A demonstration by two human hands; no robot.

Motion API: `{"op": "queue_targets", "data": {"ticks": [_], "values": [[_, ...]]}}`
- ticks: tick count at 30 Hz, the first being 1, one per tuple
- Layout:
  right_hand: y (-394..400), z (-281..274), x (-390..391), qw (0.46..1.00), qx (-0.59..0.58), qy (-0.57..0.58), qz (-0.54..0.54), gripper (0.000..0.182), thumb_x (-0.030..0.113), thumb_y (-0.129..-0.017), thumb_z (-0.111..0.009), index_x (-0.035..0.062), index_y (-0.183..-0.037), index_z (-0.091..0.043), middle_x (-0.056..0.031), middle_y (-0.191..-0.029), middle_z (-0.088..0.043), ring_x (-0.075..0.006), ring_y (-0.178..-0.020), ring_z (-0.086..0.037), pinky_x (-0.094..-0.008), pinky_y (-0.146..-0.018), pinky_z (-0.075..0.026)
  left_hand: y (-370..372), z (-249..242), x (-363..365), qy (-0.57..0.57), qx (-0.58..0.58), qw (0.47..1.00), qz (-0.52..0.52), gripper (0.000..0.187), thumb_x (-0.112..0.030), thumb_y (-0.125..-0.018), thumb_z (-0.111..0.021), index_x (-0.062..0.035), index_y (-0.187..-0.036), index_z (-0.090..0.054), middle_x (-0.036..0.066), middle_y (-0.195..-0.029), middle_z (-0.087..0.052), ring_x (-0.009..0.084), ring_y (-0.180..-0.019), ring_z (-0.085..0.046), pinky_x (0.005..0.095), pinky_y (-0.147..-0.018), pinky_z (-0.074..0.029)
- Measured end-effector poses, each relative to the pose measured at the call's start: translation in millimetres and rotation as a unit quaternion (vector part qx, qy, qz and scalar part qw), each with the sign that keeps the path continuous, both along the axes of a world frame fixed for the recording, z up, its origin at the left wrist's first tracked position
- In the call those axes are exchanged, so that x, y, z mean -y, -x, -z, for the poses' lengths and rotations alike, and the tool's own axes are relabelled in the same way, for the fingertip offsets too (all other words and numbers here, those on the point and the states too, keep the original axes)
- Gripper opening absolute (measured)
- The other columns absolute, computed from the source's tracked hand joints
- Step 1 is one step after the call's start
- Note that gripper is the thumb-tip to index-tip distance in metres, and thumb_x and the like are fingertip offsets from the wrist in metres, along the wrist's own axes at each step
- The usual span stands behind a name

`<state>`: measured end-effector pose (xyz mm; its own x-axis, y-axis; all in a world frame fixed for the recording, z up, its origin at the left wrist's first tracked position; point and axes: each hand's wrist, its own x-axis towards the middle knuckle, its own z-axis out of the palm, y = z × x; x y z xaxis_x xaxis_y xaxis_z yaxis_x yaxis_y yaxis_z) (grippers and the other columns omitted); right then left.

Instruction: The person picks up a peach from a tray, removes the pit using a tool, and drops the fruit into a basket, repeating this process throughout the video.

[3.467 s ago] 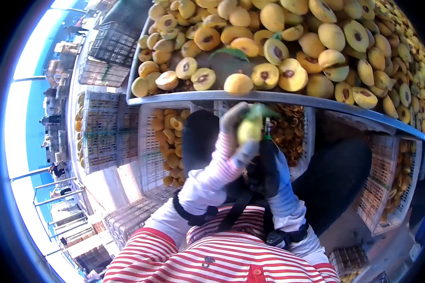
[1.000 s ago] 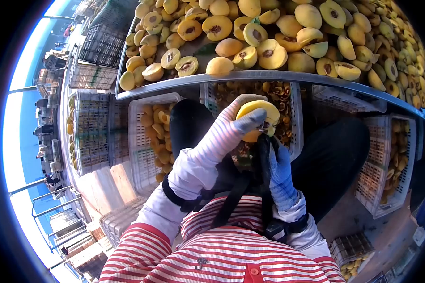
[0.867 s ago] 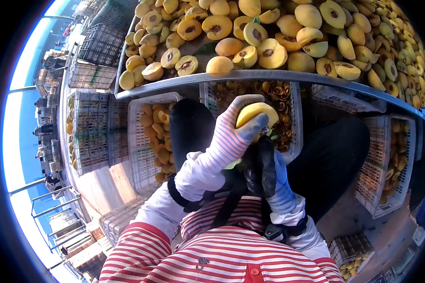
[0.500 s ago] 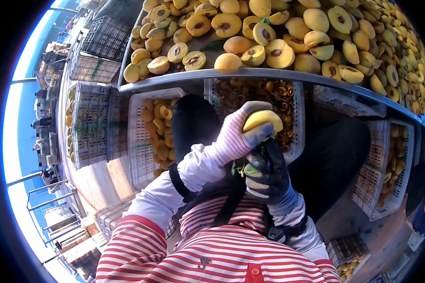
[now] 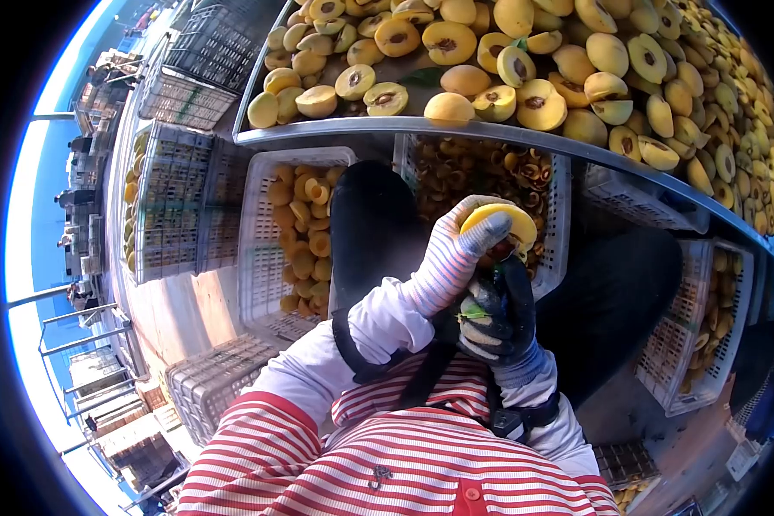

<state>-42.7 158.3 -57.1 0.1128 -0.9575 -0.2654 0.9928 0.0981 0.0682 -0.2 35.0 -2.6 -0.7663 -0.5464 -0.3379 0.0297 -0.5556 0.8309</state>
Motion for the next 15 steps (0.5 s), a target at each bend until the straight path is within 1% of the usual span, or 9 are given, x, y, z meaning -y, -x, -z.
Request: {"op": "queue_targets", "data": {"ticks": [3, 4, 5, 6, 7, 8, 9, 12, 15], "values": [[-8.4, 3.3, 5.7, 0.980, 0.170, 0.089, 0.049, 0.050, 0.054, -0.091, -0.035, 0.0069, -0.082, -0.049, -0.0013, -0.054, -0.044, -0.0091, -0.035, -0.039, -0.0224, -0.033, -0.036, -0.1, -2.6, -1.2, -0.036, 0.007, 0.999, -0.008, 0.034, -0.024, -0.082, -0.066, -0.0035, -0.106, -0.055, 0.007, -0.090, -0.061, 0.0108, -0.077, -0.057, 0.0235, -0.071, -0.048], [-10.7, 3.2, 6.4, 0.983, -0.178, 0.000, 0.051, 0.049, 0.054, -0.090, -0.037, 0.0071, -0.084, -0.049, -0.0018, -0.055, -0.045, -0.0101, -0.035, -0.040, -0.0235, -0.033, -0.036, 0.1, -2.1, -1.7, -0.023, 0.014, 1.000, -0.012, 0.033, -0.025, -0.082, -0.065, -0.0036, -0.105, -0.056, 0.006, -0.089, -0.061, 0.0114, -0.077, -0.058, 0.0240, -0.070, -0.049], [-13.2, 3.9, 6.8, 0.858, -0.504, -0.088, 0.048, 0.048, 0.054, -0.090, -0.038, 0.0073, -0.086, -0.048, -0.0024, -0.056, -0.046, -0.0112, -0.036, -0.040, -0.0246, -0.033, -0.036, 0.4, -1.3, -1.7, -0.009, 0.021, 1.000, -0.016, 0.032, -0.027, -0.083, -0.064, -0.0036, -0.104, -0.057, 0.006, -0.088, -0.061, 0.0119, -0.076, -0.059, 0.0245, -0.070, -0.049], [-13.1, 17.8, 2.9, 0.858, -0.504, -0.087, 0.048, 0.048, 0.054, -0.090, -0.038, 0.0073, -0.086, -0.048, -0.0024, -0.056, -0.046, -0.0112, -0.036, -0.040, -0.0246, -0.033, -0.036, 1.4, 2.1, -1.4, -0.008, 0.020, 1.000, -0.017, 0.032, -0.027, -0.083, -0.064, -0.0036, -0.104, -0.057, 0.006, -0.088, -0.061, 0.0119, -0.076, -0.059, 0.0245, -0.070, -0.049], [-11.2, 41.6, -5.1, 0.982, -0.177, -0.039, 0.061, 0.047, 0.054, -0.089, -0.039, 0.0082, -0.086, -0.047, -0.0026, -0.057, -0.046, -0.0126, -0.036, -0.040, -0.0254, -0.033, -0.036, 1.7, 9.3, -0.9, -0.091, -0.015, 0.994, -0.066, 0.032, -0.029, -0.084, -0.062, -0.0036, -0.102, -0.057, 0.006, -0.087, -0.062, 0.0126, -0.075, -0.059, 0.0254, -0.070, -0.049], [-10.8, 54.3, -9.1, 0.983, 0.174, 0.012, 0.066, 0.046, 0.055, -0.089, -0.039, 0.0090, -0.086, -0.047, -0.0029, -0.057, -0.047, -0.0140, -0.036, -0.041, -0.0261, -0.033, -0.036, -0.1, 18.3, 0.8, -0.173, -0.049, 0.977, -0.115, 0.032, -0.032, -0.085, -0.060, -0.0036, -0.101, -0.058, 0.006, -0.087, -0.062, 0.0133, -0.073, -0.060, 0.0263, -0.069, -0.050], [10.0, 1.8, 8.1, 0.973, -0.103, 0.200, 0.043, 0.047, 0.056, -0.088, -0.039, 0.0098, -0.082, -0.045, -0.0034, -0.057, -0.046, -0.0157, -0.036, -0.041, -0.0265, -0.032, -0.035, -5.4, 26.9, 9.0, 0.200, 0.102, 0.972, -0.070, 0.034, -0.035, -0.086, -0.056, -0.0039, -0.100, -0.059, 0.006, -0.088, -0.063, 0.0148, -0.075, -0.061, 0.0273, -0.070, -0.050], [8.1, 11.1, 8.3, 0.989, 0.023, 0.141, 0.045, 0.051, 0.058, -0.089, -0.035, 0.0085, -0.084, -0.046, -0.0044, -0.058, -0.047, -0.0135, -0.037, -0.040, -0.0268, -0.032, -0.033, -34.6, 27.1, 19.7, 0.063, 0.094, 0.978, -0.177, 0.033, -0.032, -0.084, -0.062, -0.0028, -0.099, -0.059, 0.006, -0.089, -0.062, 0.0123, -0.079, -0.060, 0.0269, -0.071, -0.050], [12.5, -1.7, 12.2, 0.989, 0.114, 0.084, 0.032, 0.052, 0.058, -0.089, -0.034, 0.0085, -0.083, -0.046, -0.0041, -0.057, -0.046, -0.0126, -0.037, -0.041, -0.0258, -0.033, -0.033, -77.0, 9.0, 52.2, 0.180, 0.130, 0.944, -0.243, 0.035, -0.031, -0.083, -0.064, -0.0027, -0.102, -0.058, 0.006, -0.092, -0.061, 0.0115, -0.080, -0.058, 0.0283, -0.072, -0.051]]}}
